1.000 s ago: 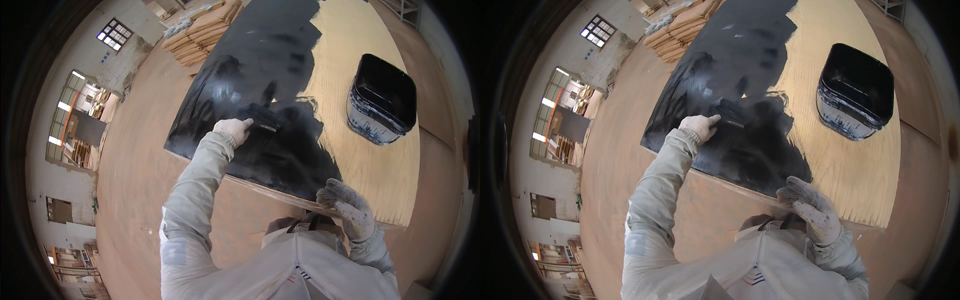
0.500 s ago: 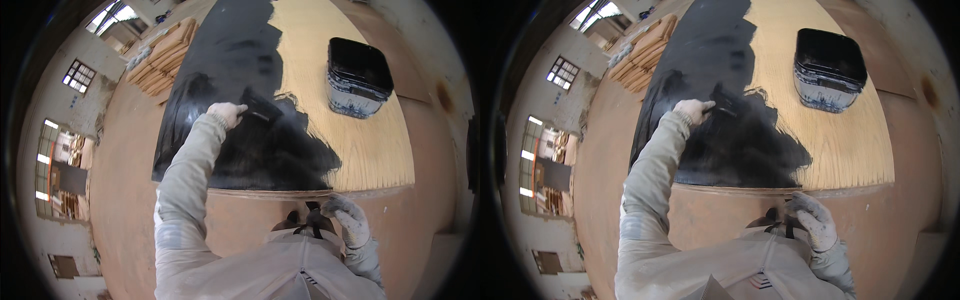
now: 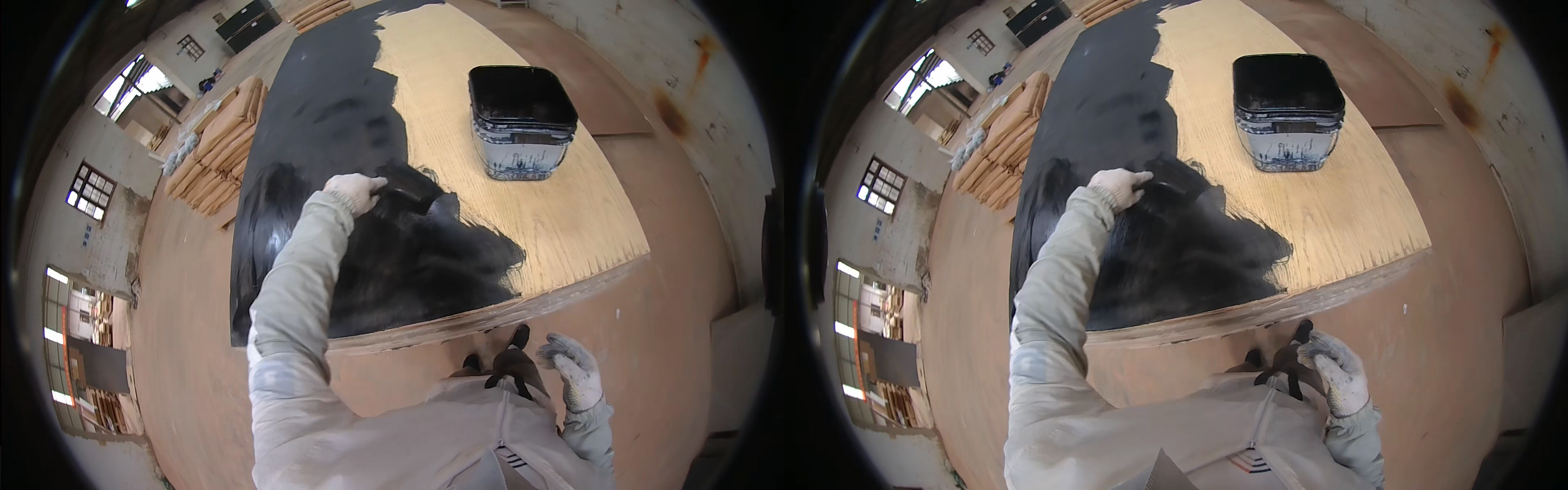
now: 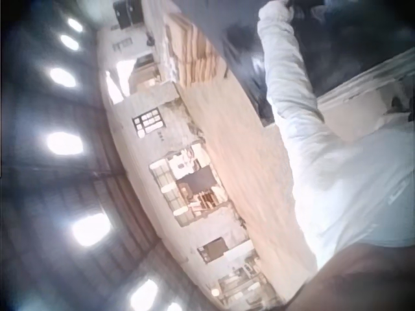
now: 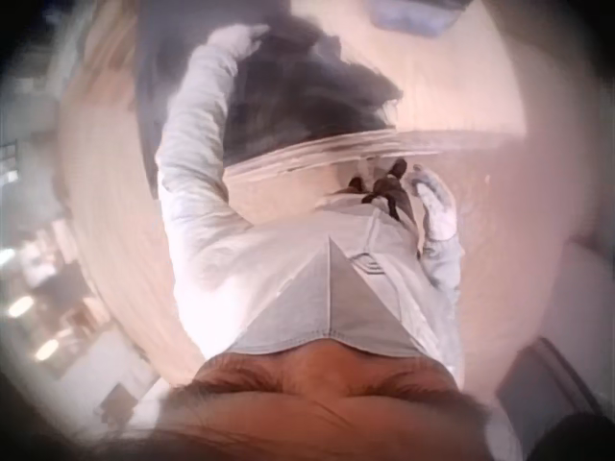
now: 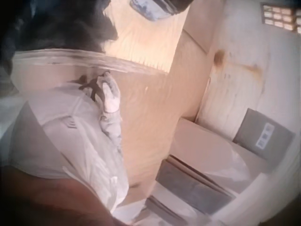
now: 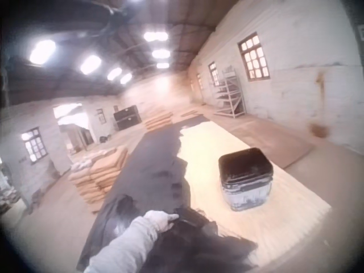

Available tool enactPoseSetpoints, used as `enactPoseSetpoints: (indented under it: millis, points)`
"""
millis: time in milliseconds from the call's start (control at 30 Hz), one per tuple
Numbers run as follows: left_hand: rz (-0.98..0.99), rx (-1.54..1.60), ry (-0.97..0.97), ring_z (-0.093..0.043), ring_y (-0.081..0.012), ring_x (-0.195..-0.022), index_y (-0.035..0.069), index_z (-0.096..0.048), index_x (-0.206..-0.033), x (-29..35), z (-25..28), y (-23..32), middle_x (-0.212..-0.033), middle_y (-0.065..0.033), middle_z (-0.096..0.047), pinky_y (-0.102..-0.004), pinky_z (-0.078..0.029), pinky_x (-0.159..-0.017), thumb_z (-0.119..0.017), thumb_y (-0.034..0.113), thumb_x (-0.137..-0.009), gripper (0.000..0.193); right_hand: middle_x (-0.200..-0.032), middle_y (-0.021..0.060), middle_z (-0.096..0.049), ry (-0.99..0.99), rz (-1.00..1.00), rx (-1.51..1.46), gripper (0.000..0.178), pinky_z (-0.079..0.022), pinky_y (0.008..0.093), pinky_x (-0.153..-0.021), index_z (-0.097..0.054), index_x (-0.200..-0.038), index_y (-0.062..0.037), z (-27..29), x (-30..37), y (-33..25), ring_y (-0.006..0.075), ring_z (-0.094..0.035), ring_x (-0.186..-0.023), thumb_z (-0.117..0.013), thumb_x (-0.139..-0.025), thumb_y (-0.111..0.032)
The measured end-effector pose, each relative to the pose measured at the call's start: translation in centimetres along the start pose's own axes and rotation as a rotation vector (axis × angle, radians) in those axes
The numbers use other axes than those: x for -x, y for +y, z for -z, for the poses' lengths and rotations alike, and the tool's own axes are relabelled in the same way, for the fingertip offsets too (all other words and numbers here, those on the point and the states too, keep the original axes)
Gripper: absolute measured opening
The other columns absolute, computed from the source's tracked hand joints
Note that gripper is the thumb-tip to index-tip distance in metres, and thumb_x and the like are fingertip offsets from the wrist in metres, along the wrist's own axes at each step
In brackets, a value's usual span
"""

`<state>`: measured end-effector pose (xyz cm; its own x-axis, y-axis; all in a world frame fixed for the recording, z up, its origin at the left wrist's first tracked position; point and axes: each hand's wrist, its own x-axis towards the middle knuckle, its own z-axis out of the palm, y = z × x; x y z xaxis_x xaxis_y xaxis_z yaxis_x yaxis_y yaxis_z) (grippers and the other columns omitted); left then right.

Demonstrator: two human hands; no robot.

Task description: The person applies black paint to a large wooden board using a brush. They repeatedly dip the brush into a paint container and spread the paint across the surface, working from one side to the other.

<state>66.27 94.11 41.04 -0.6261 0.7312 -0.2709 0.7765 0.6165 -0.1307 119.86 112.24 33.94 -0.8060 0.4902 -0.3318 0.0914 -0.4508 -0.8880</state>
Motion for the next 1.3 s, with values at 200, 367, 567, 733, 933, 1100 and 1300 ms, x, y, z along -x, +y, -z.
enactPoseSetpoints:
  millis: [200,367,567,733,933,1100,1300]
  points:
    - [-0.076,-0.149,-0.116,-0.074,-0.0337,-0.113,0.037,-0.062,-0.150,-1.6,2.6,-0.7,-0.122,-0.0109,-0.078,-0.0461,-0.058,-0.100,-0.066,0.035,-0.097,0.054,-0.122,0.0191,-0.074,0.023,0.055,-0.014,0.049,-0.056,0.0391,-0.102,-0.058,-0.144,0.0094,2.7,0.5,1.1,0.0273,-0.072,-0.112,-0.066,-0.100,-0.011]
    - [-0.031,-0.081,-0.058,-0.073,-0.0337,-0.117,0.035,-0.064,-0.149,-7.4,3.1,0.9,-0.125,-0.0114,-0.077,-0.0441,-0.058,-0.101,-0.068,0.038,-0.096,0.053,-0.116,0.0186,-0.076,0.187,0.041,0.032,0.055,-0.056,0.0390,-0.097,-0.059,-0.143,0.0097,4.5,0.2,1.5,0.0274,-0.073,-0.105,-0.068,-0.097,-0.019]
    - [-0.178,-0.109,-0.124,-0.073,-0.0353,-0.114,0.033,-0.067,-0.145,-6.7,4.4,-1.9,-0.122,-0.0134,-0.078,-0.0434,-0.057,-0.101,-0.071,0.042,-0.094,0.053,-0.115,0.0183,-0.076,0.275,0.062,0.025,0.054,-0.056,0.0383,-0.097,-0.060,-0.142,0.0098,7.3,-0.1,2.1,0.0269,-0.073,-0.104,-0.069,-0.097,-0.020]
    - [-0.034,-0.142,-0.107,-0.074,-0.0337,-0.114,0.034,-0.069,-0.143,-12.7,6.3,-1.3,-0.120,-0.0112,-0.078,-0.0414,-0.059,-0.098,-0.075,0.040,-0.092,0.051,-0.115,0.0187,-0.076,0.324,0.050,0.010,0.053,-0.056,0.0383,-0.094,-0.060,-0.141,0.0102,8.2,-0.5,1.8,0.0270,-0.073,-0.103,-0.069,-0.097,-0.019]
    - [-0.090,-0.061,-0.169,-0.074,-0.0334,-0.113,0.037,-0.069,-0.143,-13.7,6.0,-2.6,-0.121,-0.0112,-0.078,-0.0386,-0.057,-0.100,-0.079,0.036,-0.088,0.055,-0.115,0.0188,-0.075,0.347,0.012,-0.018,0.053,-0.056,0.0384,-0.096,-0.060,-0.142,0.0099,10.0,-0.9,3.3,0.0273,-0.072,-0.104,-0.068,-0.098,-0.019]
    - [0.054,-0.040,-0.167,-0.075,-0.0308,-0.112,0.031,-0.073,-0.139,-15.9,5.7,-2.1,-0.117,-0.0098,-0.080,-0.0375,-0.057,-0.098,-0.080,0.033,-0.087,0.053,-0.115,0.0189,-0.075,0.299,0.035,-0.020,0.052,-0.056,0.0385,-0.096,-0.060,-0.143,0.0092,9.7,-1.7,3.0,0.0278,-0.072,-0.104,-0.067,-0.099,-0.018]
    - [-0.114,-0.028,-0.216,-0.073,-0.0317,-0.119,0.027,-0.071,-0.142,-7.2,5.5,-1.0,-0.125,-0.0101,-0.078,-0.0369,-0.056,-0.105,-0.079,0.035,-0.088,0.055,-0.116,0.0189,-0.075,0.332,0.067,-0.119,0.050,-0.056,0.0378,-0.097,-0.059,-0.143,0.0096,10.6,-1.8,4.5,0.0269,-0.072,-0.104,-0.067,-0.100,-0.016]
